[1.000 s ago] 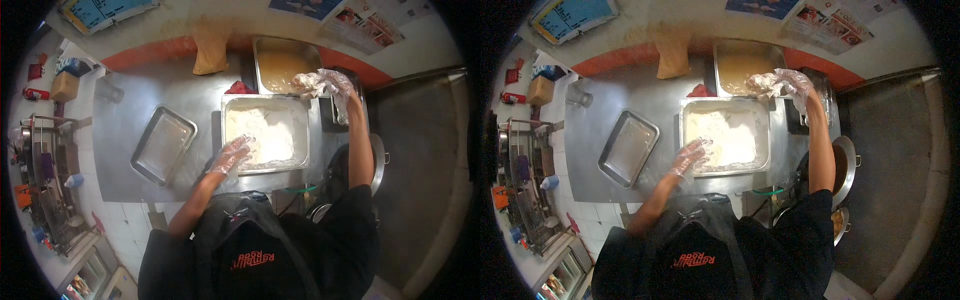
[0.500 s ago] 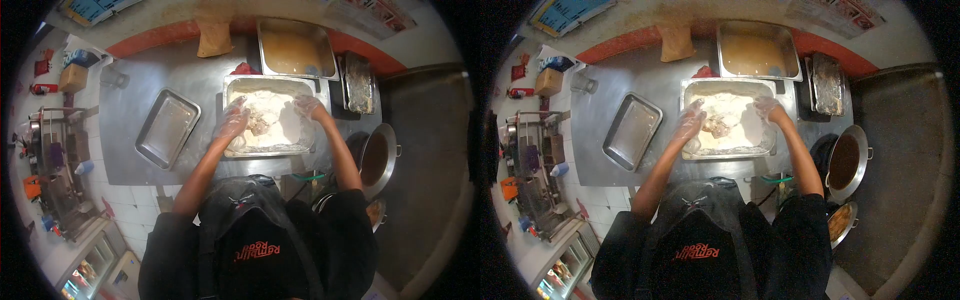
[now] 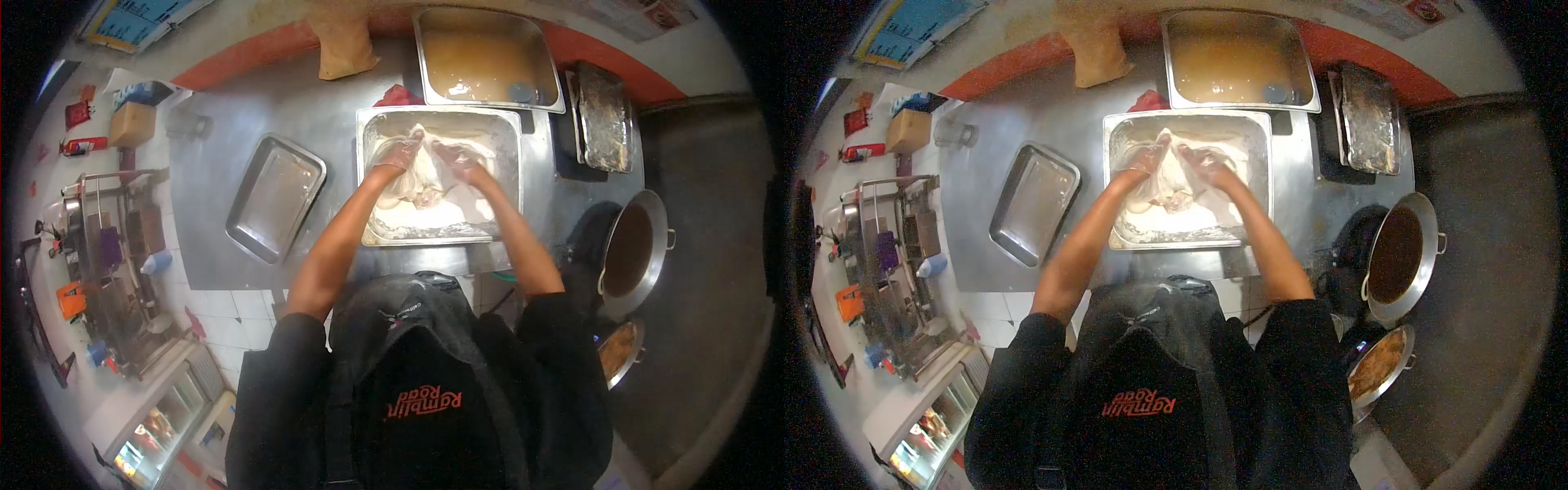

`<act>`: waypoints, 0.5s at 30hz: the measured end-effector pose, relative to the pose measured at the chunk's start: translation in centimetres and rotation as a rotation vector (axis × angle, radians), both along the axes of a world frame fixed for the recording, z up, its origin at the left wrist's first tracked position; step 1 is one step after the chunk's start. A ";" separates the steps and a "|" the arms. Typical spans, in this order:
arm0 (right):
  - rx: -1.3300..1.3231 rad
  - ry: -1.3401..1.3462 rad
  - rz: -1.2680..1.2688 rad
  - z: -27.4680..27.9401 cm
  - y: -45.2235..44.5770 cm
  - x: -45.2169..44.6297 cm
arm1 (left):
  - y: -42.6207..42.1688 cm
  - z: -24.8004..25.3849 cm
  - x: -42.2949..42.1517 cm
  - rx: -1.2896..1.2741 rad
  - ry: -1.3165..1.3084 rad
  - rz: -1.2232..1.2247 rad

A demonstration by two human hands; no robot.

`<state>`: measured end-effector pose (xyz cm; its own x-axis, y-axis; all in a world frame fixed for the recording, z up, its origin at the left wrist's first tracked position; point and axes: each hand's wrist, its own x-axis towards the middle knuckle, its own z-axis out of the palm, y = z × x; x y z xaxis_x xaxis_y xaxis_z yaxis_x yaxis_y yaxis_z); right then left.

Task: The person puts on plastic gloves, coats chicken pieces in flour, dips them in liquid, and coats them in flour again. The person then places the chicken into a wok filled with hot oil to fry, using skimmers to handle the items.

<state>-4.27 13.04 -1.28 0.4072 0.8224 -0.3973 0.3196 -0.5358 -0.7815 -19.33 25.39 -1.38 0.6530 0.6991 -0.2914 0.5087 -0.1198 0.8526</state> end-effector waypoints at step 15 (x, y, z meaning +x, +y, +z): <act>0.115 0.049 0.504 0.3 0.8 -0.5 | 2.6 -1.0 -1.1 0.482 0.189 -0.517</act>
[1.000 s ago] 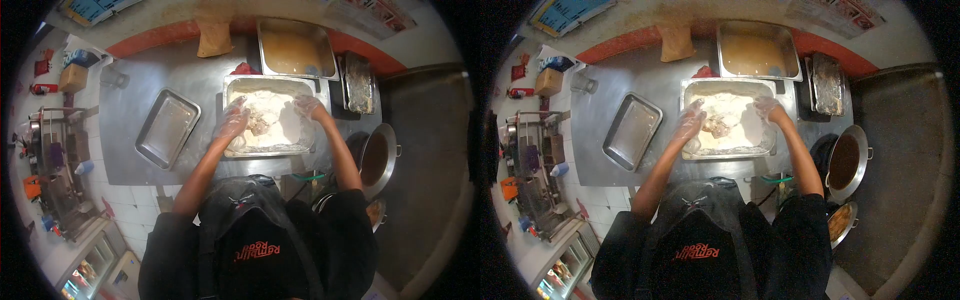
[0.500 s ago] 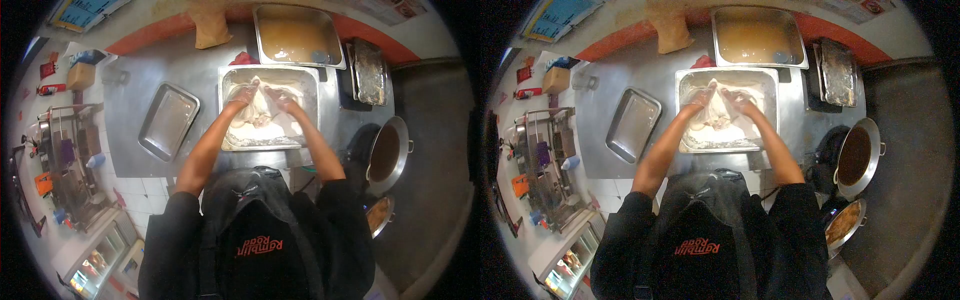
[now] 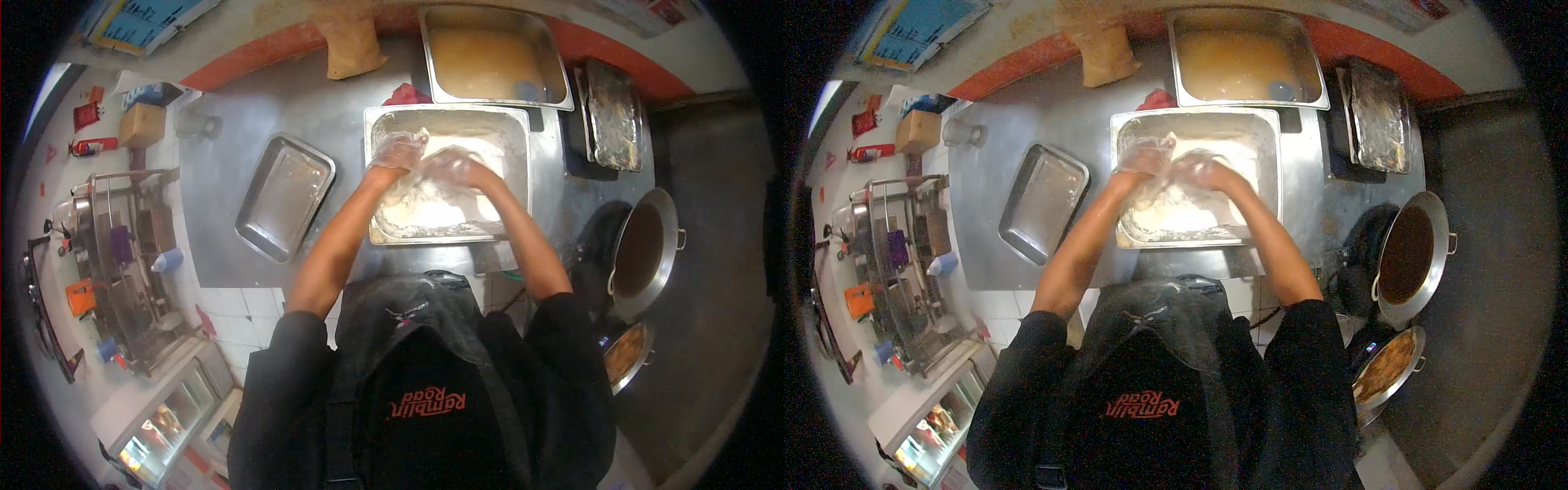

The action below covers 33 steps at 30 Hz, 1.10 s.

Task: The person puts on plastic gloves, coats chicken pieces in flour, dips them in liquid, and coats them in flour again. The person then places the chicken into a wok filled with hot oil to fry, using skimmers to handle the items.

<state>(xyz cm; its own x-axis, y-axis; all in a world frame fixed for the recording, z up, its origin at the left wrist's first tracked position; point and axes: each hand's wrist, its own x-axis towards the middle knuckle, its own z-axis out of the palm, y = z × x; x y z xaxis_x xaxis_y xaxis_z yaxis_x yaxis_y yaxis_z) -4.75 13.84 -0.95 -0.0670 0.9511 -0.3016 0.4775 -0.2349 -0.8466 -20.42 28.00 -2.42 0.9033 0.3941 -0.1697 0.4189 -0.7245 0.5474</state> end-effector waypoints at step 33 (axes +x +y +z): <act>-0.215 -0.431 -0.571 -0.1 -6.1 -4.8 | -9.9 4.0 -1.8 -0.318 0.090 0.431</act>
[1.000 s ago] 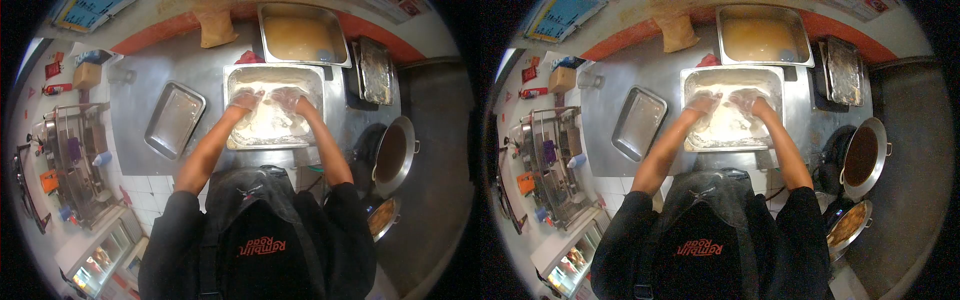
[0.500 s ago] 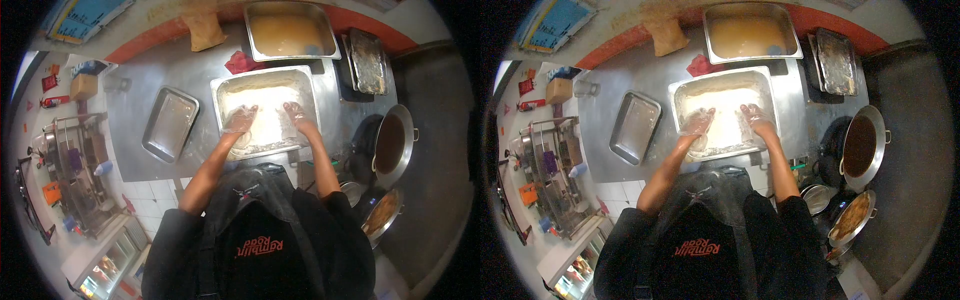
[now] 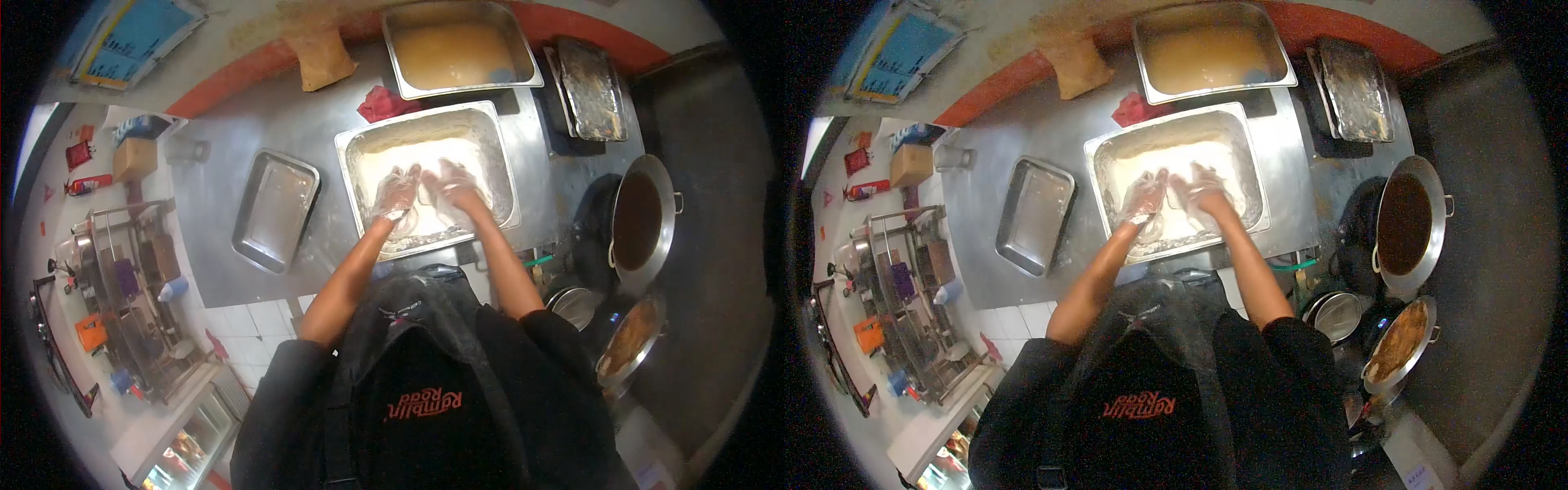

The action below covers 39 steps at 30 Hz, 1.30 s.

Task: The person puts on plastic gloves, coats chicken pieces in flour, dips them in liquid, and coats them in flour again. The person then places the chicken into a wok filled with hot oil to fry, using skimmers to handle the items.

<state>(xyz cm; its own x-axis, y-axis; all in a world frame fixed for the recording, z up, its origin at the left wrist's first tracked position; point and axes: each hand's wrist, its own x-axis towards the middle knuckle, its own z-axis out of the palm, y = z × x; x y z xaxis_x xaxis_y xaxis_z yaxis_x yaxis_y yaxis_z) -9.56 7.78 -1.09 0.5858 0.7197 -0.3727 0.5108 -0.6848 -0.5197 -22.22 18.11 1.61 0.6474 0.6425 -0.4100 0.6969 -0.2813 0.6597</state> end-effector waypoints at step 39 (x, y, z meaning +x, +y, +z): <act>-0.026 0.237 -0.038 3.9 -1.4 -2.0 | -2.9 0.3 -1.3 -0.566 -0.220 0.330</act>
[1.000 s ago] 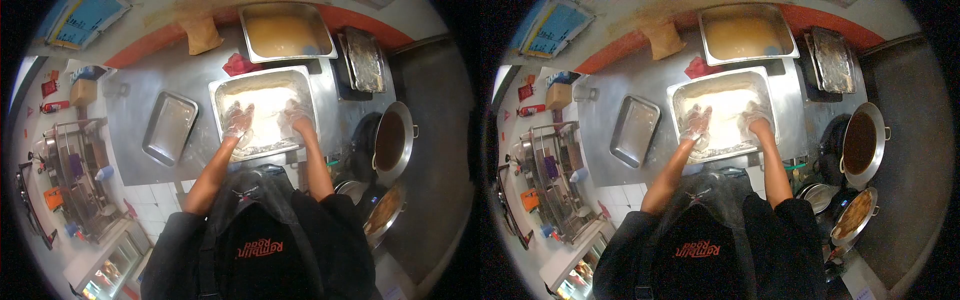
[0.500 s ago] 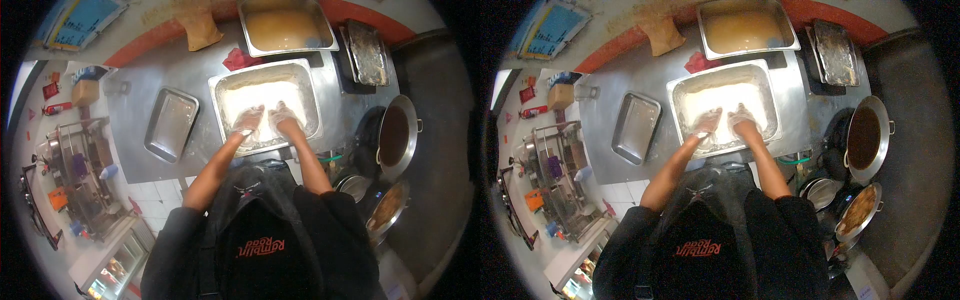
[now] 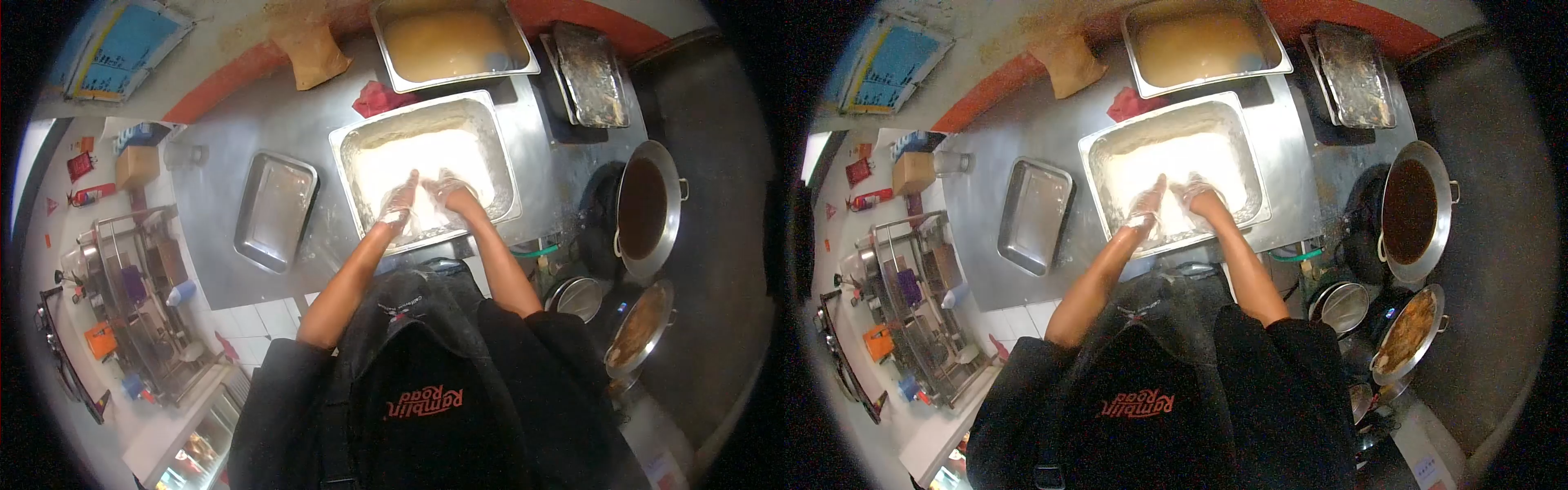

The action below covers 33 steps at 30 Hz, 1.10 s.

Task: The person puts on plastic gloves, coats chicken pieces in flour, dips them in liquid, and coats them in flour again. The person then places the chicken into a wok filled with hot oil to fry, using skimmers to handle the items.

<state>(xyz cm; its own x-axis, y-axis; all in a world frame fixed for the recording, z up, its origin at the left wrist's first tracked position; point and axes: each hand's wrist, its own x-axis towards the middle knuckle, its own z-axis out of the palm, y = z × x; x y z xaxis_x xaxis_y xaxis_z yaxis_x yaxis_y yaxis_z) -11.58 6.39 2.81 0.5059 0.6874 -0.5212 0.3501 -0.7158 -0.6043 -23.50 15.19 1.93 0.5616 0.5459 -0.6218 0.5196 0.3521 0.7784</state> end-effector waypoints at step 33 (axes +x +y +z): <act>0.102 -0.023 0.258 -3.8 2.9 3.9 | 2.9 -2.3 1.9 0.534 0.113 -0.225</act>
